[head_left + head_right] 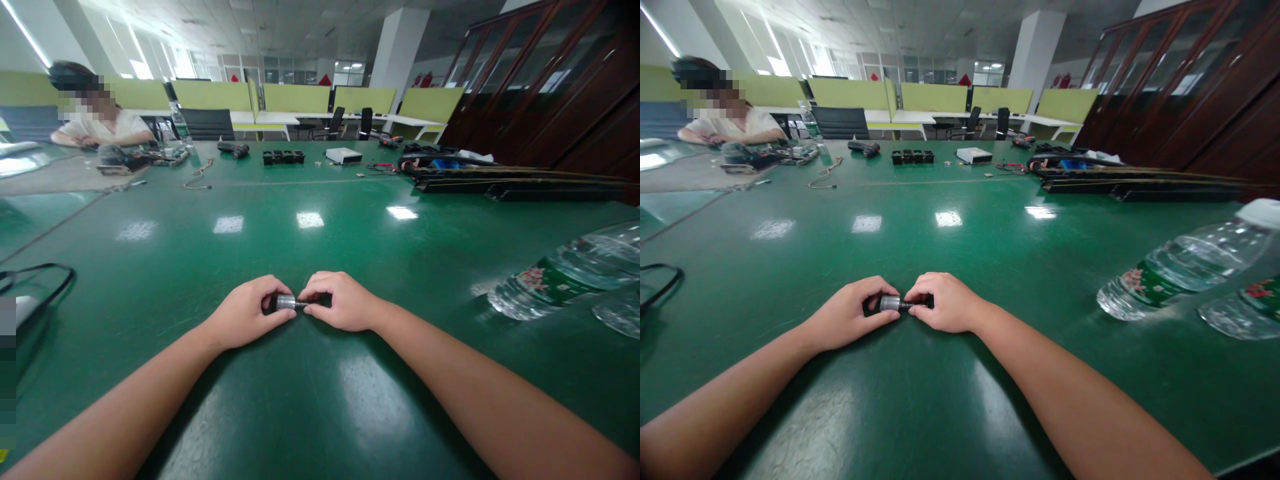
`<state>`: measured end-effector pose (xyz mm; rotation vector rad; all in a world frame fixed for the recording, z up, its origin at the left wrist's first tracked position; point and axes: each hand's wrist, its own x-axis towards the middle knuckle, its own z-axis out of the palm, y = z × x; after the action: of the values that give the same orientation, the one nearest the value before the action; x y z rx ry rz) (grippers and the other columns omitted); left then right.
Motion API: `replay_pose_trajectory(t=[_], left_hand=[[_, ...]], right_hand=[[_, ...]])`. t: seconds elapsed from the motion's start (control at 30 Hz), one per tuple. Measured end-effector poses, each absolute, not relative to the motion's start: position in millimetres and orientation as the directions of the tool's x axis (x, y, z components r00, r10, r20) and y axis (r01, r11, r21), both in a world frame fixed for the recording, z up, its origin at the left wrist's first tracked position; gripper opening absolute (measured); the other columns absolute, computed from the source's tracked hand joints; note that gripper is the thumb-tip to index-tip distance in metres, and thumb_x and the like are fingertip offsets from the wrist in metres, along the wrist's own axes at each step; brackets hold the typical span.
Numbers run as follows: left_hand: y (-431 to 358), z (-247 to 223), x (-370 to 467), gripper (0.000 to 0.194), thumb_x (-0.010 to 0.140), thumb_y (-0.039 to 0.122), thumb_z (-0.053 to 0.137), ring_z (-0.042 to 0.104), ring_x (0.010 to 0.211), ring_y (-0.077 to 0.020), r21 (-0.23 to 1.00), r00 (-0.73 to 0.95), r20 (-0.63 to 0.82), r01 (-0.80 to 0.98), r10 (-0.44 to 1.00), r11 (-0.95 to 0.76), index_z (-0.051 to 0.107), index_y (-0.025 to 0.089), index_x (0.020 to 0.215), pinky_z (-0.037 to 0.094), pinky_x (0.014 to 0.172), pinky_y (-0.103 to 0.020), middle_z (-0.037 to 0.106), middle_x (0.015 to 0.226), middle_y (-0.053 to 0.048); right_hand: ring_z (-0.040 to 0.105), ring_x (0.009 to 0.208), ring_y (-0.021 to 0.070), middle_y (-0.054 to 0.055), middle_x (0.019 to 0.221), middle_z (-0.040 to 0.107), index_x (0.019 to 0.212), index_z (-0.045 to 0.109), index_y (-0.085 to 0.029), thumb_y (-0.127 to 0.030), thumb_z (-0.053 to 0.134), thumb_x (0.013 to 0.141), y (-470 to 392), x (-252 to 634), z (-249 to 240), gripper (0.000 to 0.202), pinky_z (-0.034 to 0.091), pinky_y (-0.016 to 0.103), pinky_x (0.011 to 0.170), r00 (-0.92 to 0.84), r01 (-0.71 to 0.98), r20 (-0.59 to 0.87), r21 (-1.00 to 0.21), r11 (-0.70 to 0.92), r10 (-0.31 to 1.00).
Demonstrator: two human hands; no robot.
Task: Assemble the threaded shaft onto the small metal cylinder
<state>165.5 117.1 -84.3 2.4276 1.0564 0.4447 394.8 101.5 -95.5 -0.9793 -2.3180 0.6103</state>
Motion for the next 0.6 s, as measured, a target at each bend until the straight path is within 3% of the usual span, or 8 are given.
replay_pose_trajectory(t=[0.6], left_hand=[[117.6, -82.2, 166.0, 0.031, 0.085, 0.046, 0.064, 0.056, 0.071, -0.0151, 0.527, 0.655, 0.169, 0.571, 0.736, -0.629, 0.071, 0.019, 0.097, 0.042, 0.066, -0.026, 0.063, 0.082, -0.003]], right_hand=[[0.061, 0.085, 0.0174, 0.006, 0.091, 0.069, 0.102, 0.071, -0.017, -0.019, 0.067, 0.081, 103.0, 391.7, -100.2, 0.021, 0.047, 0.029, 0.079, -0.601, 0.514, 0.324, -0.543, 0.664, 0.730]])
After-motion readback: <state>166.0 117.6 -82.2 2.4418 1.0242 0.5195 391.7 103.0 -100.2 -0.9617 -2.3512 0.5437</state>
